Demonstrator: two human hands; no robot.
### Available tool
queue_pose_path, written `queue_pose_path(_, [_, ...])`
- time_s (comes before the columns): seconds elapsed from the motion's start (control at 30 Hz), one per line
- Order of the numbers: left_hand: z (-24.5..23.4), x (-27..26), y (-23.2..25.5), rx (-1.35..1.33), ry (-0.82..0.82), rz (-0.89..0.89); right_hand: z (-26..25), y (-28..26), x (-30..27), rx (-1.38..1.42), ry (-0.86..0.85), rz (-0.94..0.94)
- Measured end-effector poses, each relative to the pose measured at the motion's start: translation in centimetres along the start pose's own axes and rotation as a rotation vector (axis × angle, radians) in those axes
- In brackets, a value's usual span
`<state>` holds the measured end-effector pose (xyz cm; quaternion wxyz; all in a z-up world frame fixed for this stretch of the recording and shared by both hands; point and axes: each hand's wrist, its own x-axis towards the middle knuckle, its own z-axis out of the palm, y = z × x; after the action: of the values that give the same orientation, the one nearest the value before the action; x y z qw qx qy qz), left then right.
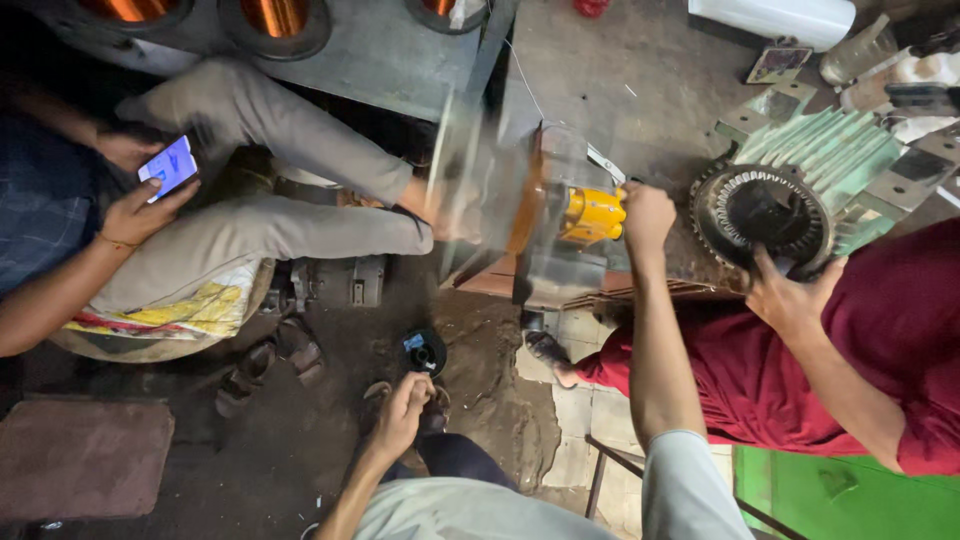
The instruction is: The person operates a motorized winding machine to wrap copper wire onto a spool. They use a yellow crank to control the winding process, then use scissors to cut the wire and secure the end before removing the completed spool.
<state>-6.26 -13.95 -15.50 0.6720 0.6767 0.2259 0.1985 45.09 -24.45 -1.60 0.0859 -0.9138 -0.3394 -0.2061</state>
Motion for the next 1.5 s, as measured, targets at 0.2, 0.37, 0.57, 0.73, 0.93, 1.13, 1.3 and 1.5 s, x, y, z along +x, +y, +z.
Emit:
queue_pose_path(0.2, [0.0, -2.7, -2.1, 0.056, 0.007, -0.011, 0.7, -0.1, -7.8, 0.006, -0.153, 0.032])
queue_pose_path(0.37, [0.0, -3.6, -3.3, 0.079, 0.0, -0.105, -7.1, -3.7, -13.6, 0.11, 0.003, -0.096])
queue_pose_path(0.57, [0.1, -3.0, -2.5, 0.063, 0.008, -0.054, -16.3, -6.0, -12.4, 0.076, 0.257, -0.129])
queue_pose_path(0.73, [0.2, -1.9, -1.4, 0.076, 0.049, -0.031, -16.5, -4.5, -5.3, 0.025, 0.357, -0.054])
queue_pose_path(0.93, [0.2, -1.5, -1.9, 0.07, 0.074, -0.048, -10.0, -2.2, 2.2, 0.099, 0.321, 0.02])
queue_pose_path(1.13, [0.7, -3.8, -3.6, -0.02, 0.052, -0.141, 0.2, 0.3, 0.6, 0.06, 0.098, 0.016])
queue_pose_path(1.3, [0.3, -5.3, -4.2, 0.002, 0.034, -0.12, 1.6, -1.1, -7.6, -0.067, -0.024, 0.101])
queue_pose_path(1.5, [0.3, -5.6, -4.9, 0.038, 0.01, -0.128, -11.6, -5.7, -14.3, 0.109, 0.15, -0.073])
